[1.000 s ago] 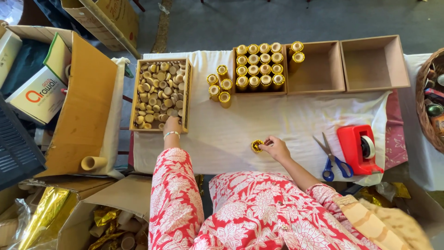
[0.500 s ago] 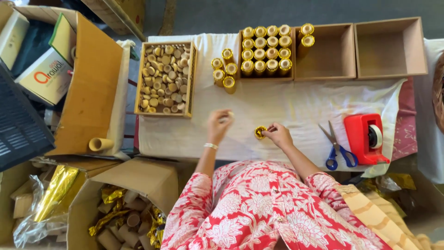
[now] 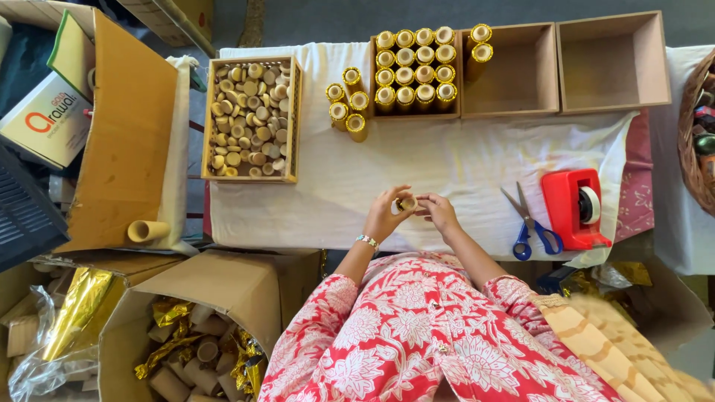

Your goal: The person is wrapping small wooden or cardboard cylinders in gold foil paper and organizing them into boxes.

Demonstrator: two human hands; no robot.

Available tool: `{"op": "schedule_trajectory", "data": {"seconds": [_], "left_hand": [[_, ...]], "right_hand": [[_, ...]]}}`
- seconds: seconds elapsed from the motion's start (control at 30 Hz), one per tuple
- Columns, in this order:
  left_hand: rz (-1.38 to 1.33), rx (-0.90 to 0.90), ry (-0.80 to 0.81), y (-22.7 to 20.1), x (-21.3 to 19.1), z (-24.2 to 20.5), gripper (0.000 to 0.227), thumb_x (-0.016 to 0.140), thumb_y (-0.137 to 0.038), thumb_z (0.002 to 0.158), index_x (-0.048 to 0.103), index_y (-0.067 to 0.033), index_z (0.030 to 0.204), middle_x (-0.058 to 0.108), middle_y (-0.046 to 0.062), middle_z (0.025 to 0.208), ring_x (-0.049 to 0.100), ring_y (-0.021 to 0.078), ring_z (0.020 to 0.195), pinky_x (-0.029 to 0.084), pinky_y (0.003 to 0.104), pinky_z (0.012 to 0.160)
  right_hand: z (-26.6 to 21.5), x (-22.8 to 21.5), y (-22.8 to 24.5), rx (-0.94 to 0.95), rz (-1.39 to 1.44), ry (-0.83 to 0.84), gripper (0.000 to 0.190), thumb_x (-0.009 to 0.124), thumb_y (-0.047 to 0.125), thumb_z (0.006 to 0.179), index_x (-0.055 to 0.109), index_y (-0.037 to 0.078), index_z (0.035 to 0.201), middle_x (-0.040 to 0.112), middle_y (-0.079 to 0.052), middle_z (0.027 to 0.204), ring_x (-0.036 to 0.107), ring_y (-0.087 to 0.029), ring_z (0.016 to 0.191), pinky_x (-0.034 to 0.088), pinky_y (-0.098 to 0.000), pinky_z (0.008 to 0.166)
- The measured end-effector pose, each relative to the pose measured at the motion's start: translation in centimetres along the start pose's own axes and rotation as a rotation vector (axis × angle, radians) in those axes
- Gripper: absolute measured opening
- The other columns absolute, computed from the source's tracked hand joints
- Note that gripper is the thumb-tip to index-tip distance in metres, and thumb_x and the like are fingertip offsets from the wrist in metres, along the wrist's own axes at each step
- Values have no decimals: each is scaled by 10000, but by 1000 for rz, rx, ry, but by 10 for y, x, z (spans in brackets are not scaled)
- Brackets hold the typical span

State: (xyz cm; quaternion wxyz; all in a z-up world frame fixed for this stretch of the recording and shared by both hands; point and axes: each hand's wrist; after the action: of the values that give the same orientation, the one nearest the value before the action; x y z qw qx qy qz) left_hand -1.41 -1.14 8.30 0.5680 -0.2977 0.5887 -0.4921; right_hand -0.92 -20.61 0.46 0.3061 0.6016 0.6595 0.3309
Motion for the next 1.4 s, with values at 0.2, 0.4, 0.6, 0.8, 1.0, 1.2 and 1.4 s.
{"op": "schedule_trajectory", "data": {"seconds": [0.2,0.4,0.6,0.8,1.0,1.2,1.4], "left_hand": [[110,-45,-43,13,5,-10,515,852,-116,791,657,-106,1267,749,84,1117,683,261,1046,558,373,920],[-12,-212,-90,12,2,-3,600,864,-130,752,640,-102,1308,627,112,1245,674,238,1042,584,349,860],[-311,-532,-60,72,19,-13,500,799,-162,862,663,-86,1338,651,77,1278,687,175,1079,586,314,869],[-601,-783,-37,79,24,-10,412,729,-202,926,677,-99,1322,679,42,1276,670,139,1104,593,304,851],[-466,-814,-45,62,21,-3,439,750,-238,893,671,-97,1301,678,36,1256,683,168,1077,595,324,797],[-320,-834,-52,48,18,3,427,783,-287,838,732,-100,1218,721,31,1198,703,142,977,596,312,696],[-135,-754,-90,41,14,9,486,815,-254,771,716,-79,1214,730,58,1193,717,169,782,572,295,546]], "right_hand": [[-10,4,15,30,11,20,326,698,326,920,700,128,1177,733,-2,1104,723,-142,920,504,-315,822],[-11,7,20,41,-42,23,415,778,302,841,679,128,1204,715,7,1151,705,-127,968,521,-336,834],[-17,10,29,29,-59,9,435,786,302,839,680,107,1213,713,-10,1145,709,-151,960,540,-337,827],[-14,10,27,34,-45,-23,416,783,311,856,689,79,1188,714,-36,1140,720,-159,956,573,-327,808],[-22,13,39,51,-58,-50,394,786,299,860,699,68,1168,718,-46,1123,727,-164,938,598,-322,786],[-15,13,40,103,-54,-48,334,783,239,852,698,72,1129,735,-49,1050,727,-164,921,601,-336,765],[-14,20,45,44,-182,-110,252,766,179,858,698,53,1066,732,-56,1009,748,-162,837,604,-321,671]]}}
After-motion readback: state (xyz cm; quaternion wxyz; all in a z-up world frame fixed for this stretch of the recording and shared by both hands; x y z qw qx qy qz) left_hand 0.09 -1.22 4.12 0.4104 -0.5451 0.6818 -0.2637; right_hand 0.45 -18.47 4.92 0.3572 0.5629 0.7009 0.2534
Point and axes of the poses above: each hand's wrist, its own z-axis towards the middle knuckle, its own x-axis out of the palm, y = z × x
